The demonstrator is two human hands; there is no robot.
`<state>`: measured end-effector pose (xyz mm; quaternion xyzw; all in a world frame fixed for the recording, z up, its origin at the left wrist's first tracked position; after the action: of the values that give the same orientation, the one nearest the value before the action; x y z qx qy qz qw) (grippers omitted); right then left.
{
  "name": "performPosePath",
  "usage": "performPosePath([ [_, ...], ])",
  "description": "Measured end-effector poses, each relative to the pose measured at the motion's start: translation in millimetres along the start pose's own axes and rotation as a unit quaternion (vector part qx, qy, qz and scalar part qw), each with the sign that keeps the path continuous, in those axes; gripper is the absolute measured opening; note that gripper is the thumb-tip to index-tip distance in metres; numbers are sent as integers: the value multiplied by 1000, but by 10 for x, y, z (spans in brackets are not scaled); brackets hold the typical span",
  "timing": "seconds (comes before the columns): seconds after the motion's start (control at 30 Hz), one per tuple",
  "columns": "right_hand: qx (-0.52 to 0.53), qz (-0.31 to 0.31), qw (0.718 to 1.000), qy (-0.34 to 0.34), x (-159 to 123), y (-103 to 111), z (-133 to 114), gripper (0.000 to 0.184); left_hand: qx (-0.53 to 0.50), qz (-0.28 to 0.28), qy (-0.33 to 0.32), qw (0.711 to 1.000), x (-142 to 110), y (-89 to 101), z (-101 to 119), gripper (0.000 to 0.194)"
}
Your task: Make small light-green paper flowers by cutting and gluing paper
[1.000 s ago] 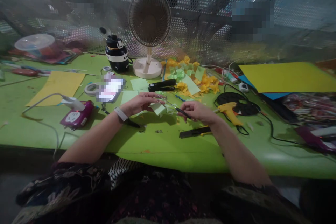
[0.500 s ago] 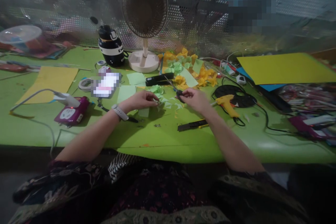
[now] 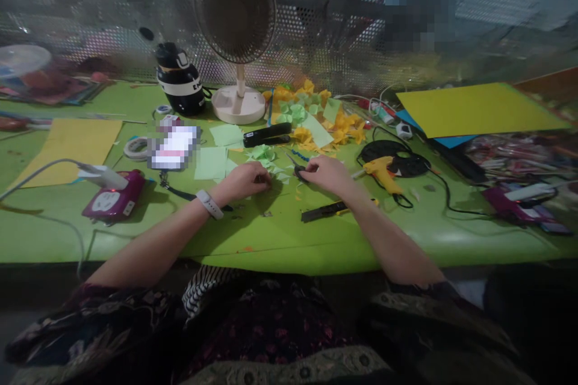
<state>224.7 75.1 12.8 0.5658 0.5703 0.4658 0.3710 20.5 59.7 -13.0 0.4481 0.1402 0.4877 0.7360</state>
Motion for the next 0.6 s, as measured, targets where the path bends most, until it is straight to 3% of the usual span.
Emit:
performPosePath([
  [0.27, 0, -32, 999, -26, 47, -32, 87, 31, -19, 9, 32, 999, 17, 39, -7, 12],
  [0.37, 45, -9, 999, -17, 31, 37, 62, 29, -32, 25, 35, 999, 21, 88, 19, 12],
  [0.43, 92, 13, 995, 33, -8, 63, -42, 22, -41, 31, 33, 998, 20, 108, 34, 12],
  [0.5, 115, 16, 985, 125, -79, 30, -209, 17, -46, 32, 30, 998, 20, 115, 41, 13],
  [0.6, 77, 0, 968, 239, -201, -109, -415, 15, -46, 34, 28, 998, 21, 121, 32, 13],
])
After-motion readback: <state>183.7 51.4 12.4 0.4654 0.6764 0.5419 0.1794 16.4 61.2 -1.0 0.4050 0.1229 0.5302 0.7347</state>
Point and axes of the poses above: each hand's wrist, its own x-axis towards the middle knuckle, its own y-axis out of the back of the hand, z = x × y, the point moved 6 cm from there along x, towards the middle knuckle, and after that the axes turned 10 degrees about z, right-handed, at the moved point
